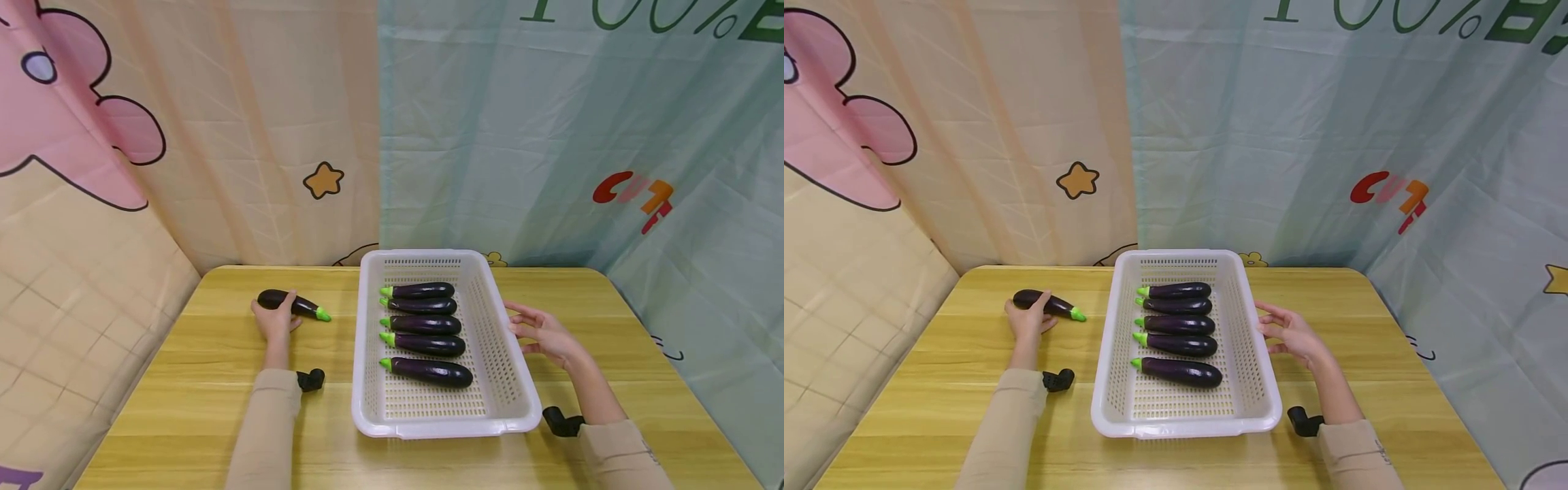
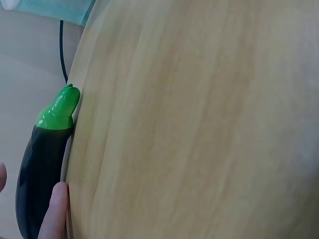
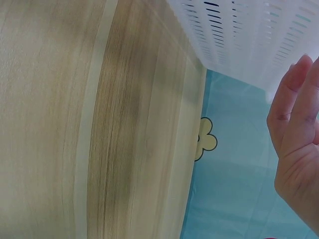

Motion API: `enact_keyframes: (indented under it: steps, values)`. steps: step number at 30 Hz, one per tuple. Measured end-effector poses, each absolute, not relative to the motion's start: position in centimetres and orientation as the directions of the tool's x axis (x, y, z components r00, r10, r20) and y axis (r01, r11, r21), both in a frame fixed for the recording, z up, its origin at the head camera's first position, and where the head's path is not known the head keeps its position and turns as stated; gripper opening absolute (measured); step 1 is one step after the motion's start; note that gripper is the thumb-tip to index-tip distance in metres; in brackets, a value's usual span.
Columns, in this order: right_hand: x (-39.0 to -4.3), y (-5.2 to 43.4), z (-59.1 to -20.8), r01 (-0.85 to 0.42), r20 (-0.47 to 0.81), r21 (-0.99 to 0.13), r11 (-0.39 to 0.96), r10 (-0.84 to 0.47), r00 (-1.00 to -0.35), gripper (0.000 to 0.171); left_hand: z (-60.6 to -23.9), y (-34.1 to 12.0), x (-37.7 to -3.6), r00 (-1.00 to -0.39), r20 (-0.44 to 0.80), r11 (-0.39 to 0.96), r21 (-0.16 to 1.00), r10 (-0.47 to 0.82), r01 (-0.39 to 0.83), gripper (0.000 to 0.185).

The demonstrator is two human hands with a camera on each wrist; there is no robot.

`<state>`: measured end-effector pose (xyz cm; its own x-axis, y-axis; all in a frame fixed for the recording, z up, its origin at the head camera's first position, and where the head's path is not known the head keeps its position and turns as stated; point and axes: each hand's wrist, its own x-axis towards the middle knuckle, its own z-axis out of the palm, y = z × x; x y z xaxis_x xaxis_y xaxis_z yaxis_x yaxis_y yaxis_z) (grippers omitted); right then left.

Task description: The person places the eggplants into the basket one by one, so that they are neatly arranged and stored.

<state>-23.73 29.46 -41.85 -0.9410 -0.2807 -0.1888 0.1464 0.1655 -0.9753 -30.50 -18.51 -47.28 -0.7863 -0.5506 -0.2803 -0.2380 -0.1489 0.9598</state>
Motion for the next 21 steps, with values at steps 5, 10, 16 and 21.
enact_keyframes:
  steps: [5,10,16,21]
  values:
    - [-23.77,29.51,-41.97,0.144,-0.185,-0.976,0.161,-0.28,-0.942,0.058,-47.27,-18.54,-30.7,-0.788,-0.27,-0.107,0.961,-0.554,-0.254,0.099]
    - [-23.78,29.57,-42.1,0.146,-0.184,-0.978,0.151,-0.283,-0.941,0.057,-47.52,-18.55,-30.85,-0.782,-0.246,-0.078,0.966,-0.573,-0.247,0.096]
    - [-23.73,29.54,-42.08,0.144,-0.179,-0.979,0.143,-0.281,-0.943,0.055,-47.64,-18.49,-30.98,-0.774,-0.231,-0.054,0.967,-0.589,-0.247,0.096]
    - [-23.71,29.51,-42.0,0.144,-0.18,-0.979,0.142,-0.277,-0.944,0.055,-47.69,-18.47,-30.98,-0.769,-0.23,-0.057,0.968,-0.596,-0.245,0.096]
